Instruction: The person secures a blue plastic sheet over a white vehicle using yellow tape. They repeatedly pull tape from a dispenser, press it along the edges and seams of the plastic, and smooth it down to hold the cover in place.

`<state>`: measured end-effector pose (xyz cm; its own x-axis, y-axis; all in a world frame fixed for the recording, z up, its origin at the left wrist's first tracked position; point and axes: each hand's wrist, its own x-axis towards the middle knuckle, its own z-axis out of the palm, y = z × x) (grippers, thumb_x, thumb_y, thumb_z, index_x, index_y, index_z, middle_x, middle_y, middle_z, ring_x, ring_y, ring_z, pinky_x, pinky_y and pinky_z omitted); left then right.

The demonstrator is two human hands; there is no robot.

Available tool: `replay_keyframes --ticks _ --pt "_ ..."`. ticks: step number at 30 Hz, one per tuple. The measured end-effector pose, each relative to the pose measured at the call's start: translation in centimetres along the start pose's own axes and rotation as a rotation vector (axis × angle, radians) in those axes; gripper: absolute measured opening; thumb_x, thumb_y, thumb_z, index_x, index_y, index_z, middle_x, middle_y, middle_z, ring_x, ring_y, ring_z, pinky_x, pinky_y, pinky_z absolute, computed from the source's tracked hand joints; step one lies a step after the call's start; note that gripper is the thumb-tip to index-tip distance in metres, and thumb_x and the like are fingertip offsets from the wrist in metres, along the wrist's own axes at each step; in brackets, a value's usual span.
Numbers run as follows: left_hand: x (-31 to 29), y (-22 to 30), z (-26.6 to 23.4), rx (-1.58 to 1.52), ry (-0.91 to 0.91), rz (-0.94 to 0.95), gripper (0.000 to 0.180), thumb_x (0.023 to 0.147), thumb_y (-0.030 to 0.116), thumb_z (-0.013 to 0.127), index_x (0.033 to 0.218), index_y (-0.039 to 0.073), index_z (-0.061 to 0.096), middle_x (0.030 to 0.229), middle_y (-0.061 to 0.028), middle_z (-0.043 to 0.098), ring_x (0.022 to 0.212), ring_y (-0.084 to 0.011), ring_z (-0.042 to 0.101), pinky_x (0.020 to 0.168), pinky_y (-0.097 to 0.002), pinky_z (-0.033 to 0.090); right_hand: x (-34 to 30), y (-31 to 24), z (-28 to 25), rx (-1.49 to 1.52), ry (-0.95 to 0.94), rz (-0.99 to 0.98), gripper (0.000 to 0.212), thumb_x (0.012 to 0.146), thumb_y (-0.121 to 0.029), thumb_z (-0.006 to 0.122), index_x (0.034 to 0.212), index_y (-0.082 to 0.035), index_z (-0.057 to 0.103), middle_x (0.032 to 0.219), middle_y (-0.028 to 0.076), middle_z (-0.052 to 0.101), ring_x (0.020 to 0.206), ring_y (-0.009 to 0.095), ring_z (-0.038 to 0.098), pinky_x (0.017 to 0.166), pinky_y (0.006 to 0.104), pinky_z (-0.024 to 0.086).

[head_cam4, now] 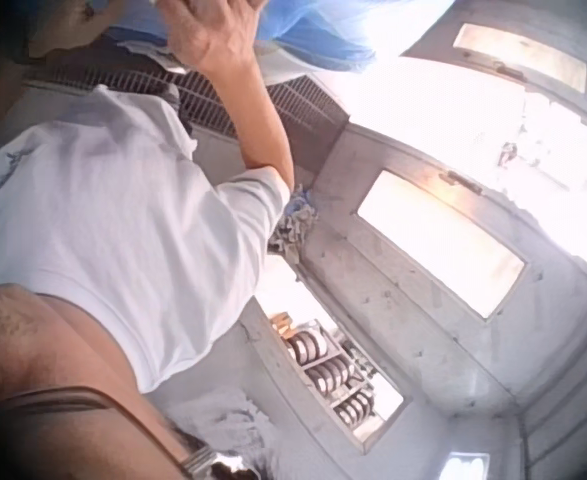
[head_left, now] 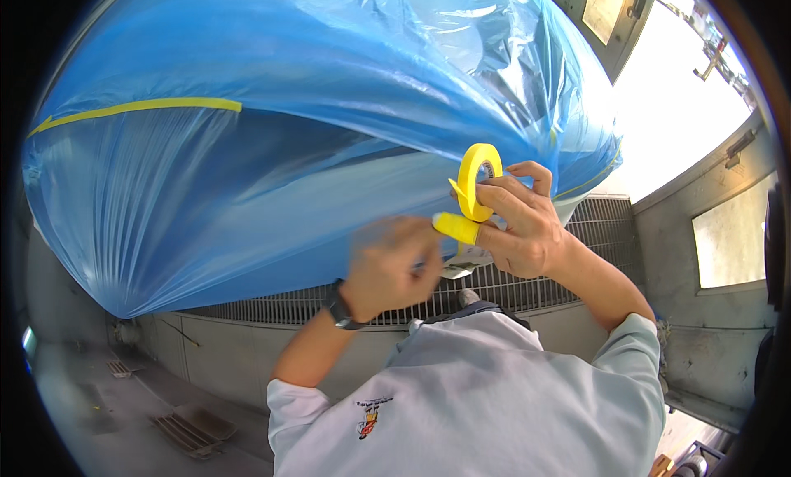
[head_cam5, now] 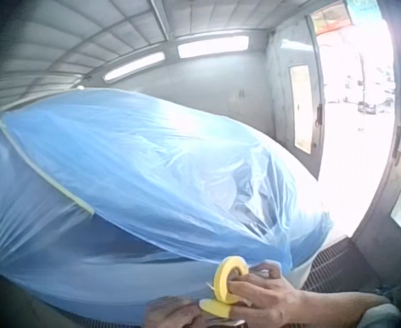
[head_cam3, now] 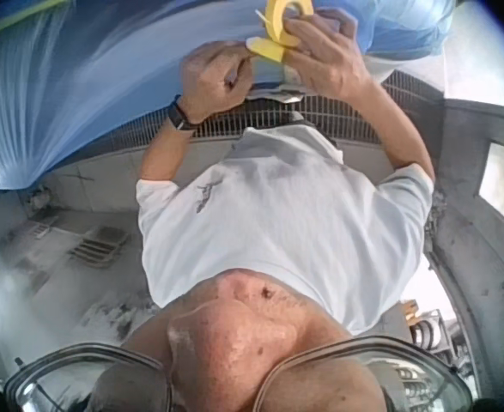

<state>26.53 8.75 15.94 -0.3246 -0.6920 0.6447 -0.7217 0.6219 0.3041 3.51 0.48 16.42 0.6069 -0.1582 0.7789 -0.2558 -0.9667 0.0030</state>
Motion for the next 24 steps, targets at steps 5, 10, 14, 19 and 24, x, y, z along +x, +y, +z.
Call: replay_keyframes --ticks 5,10,14,19,24 --pt "1.6 -0.9 -8.1 -0.203 0.093 -0.075 0.021 0.085 0.008 0.082 0.105 0.008 0.076 0.101 -0.0092 0.078 0.09 -0.0295 0.075 0.078 -0.0393 0.06 2.8 -3.4 2.2 0.033 -0.015 -0.099 0.012 0.081 -0.018 0.074 0.093 -0.019 0.076 0.103 0.002 0.067 0.089 0.017 0.068 0.102 0.0463 0.038" --pt "2.3 -1.5 -13.0 -0.216 -0.049 -0.028 0.016 0.085 0.008 0.086 0.096 0.007 0.074 0.098 -0.008 0.077 0.085 -0.0287 0.072 0.074 -0.0375 0.056 5.7 -5.3 3.9 0.087 0.05 -0.164 0.019 0.084 -0.02 0.072 0.103 -0.022 0.075 0.098 -0.002 0.066 0.083 0.015 0.064 0.103 0.0451 0.038" --pt "3.5 -3.6 -16.8 0.096 0.023 0.011 0.013 0.087 0.009 0.085 0.093 0.007 0.073 0.095 -0.0071 0.076 0.084 -0.0282 0.07 0.076 -0.0371 0.054 7.1 -5.6 5.0 -0.179 0.105 -0.118 0.019 0.09 -0.02 0.062 0.107 -0.022 0.072 0.086 -0.004 0.061 0.077 0.014 0.062 0.103 0.0415 0.037" --pt "8.0 -9.5 -21.9 0.428 0.251 0.145 0.01 0.092 0.017 0.083 0.092 0.012 0.074 0.101 -0.0013 0.077 0.097 -0.0243 0.067 0.089 -0.0389 0.047 8.5 -2.0 6.4 -0.554 0.137 0.08 0.02 0.089 -0.016 0.066 0.105 -0.026 0.072 0.083 -0.004 0.058 0.081 0.015 0.063 0.104 0.0413 0.037" --pt "8.5 -12.7 -21.7 0.579 0.211 0.205 0.014 0.092 0.026 0.083 0.091 0.015 0.075 0.106 0.0046 0.075 0.107 -0.0204 0.063 0.097 -0.0396 0.038 8.5 -1.4 8.3 -0.595 0.122 0.173 0.023 0.089 -0.014 0.068 0.107 -0.027 0.072 0.083 -0.003 0.058 0.085 0.017 0.063 0.106 0.0413 0.037"
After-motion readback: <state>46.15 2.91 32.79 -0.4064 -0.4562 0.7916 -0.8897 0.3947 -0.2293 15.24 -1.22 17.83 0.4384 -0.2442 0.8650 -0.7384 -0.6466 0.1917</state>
